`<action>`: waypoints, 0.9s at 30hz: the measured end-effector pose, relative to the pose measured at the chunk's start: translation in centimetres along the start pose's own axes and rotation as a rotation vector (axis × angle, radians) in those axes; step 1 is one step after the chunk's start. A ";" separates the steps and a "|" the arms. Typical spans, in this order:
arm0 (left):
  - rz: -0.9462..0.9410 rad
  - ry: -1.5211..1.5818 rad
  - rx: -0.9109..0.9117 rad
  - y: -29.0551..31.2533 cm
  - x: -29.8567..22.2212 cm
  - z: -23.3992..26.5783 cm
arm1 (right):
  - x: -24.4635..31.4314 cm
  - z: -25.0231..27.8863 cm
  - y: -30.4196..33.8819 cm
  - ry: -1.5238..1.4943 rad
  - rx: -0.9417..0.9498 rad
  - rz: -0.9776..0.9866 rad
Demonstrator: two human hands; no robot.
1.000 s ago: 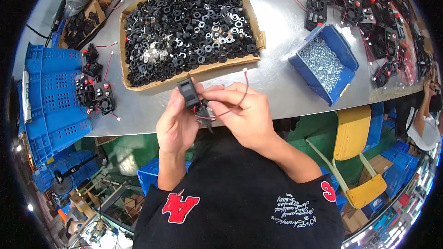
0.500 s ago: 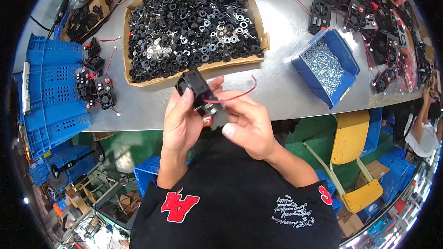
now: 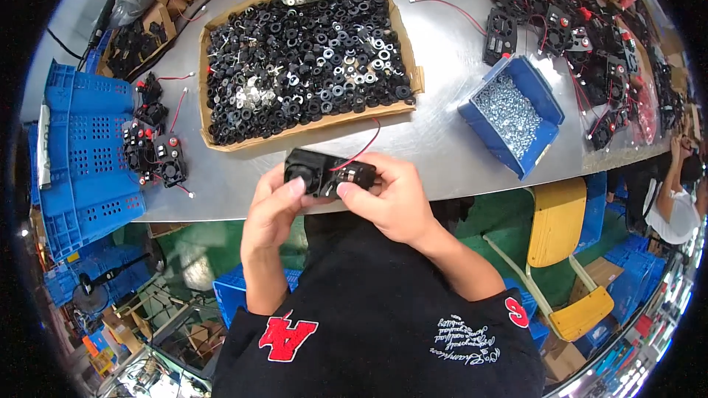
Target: Manually assembling small components of handheld electronic controllers at a factory workstation.
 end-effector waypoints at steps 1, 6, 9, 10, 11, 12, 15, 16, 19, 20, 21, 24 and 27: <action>0.018 -0.059 0.009 0.1 -0.2 0.4 | 0.4 -0.1 -0.1 0.010 0.024 0.060; 0.110 -0.173 0.045 0.9 -1.9 0.1 | 1.7 -0.7 -0.4 0.326 0.001 0.173; 0.067 -0.190 0.030 1.4 -2.1 0.2 | 2.9 -1.5 0.0 0.475 -0.017 0.255; 0.060 -0.190 0.021 1.5 -2.0 0.3 | 3.2 -1.8 0.1 0.511 -0.042 0.273; 0.053 -0.190 0.012 1.6 -1.9 0.5 | 3.1 -1.9 -0.1 0.512 -0.046 0.271; 0.055 -0.189 0.017 1.6 -1.7 0.5 | 3.3 -2.0 -0.1 0.580 -0.081 0.380; 0.046 -0.106 -0.006 1.5 -0.7 1.2 | 4.2 -1.6 -1.0 0.670 -0.107 0.549; 0.013 -0.103 -0.028 1.5 -0.4 1.7 | 4.6 -0.7 -1.7 0.652 -0.083 0.523; -0.014 -0.081 -0.104 1.4 -0.5 1.7 | 7.1 0.5 -4.7 1.050 -0.219 0.773; -0.012 -0.065 -0.169 1.4 -0.7 1.8 | 7.3 0.9 -5.9 1.054 -0.219 0.775; -0.043 -0.077 -0.173 1.3 -0.6 2.0 | 7.2 1.4 -7.1 1.231 -0.170 0.746; -0.045 -0.068 -0.192 1.5 -0.8 2.3 | 7.0 1.6 -8.8 1.436 -0.085 0.693; -0.059 -0.051 -0.237 1.5 -0.6 2.3 | 7.4 1.4 -9.1 1.532 -0.101 0.587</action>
Point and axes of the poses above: each hand's wrist, its own y-axis away from the middle knuckle, its own z-axis out of the back of the hand, x = y × z, the point moved 3 cm from there along -y, towards the middle knuckle, and after that the axes turned 3 degrees about -x, right-handed, at the moved point
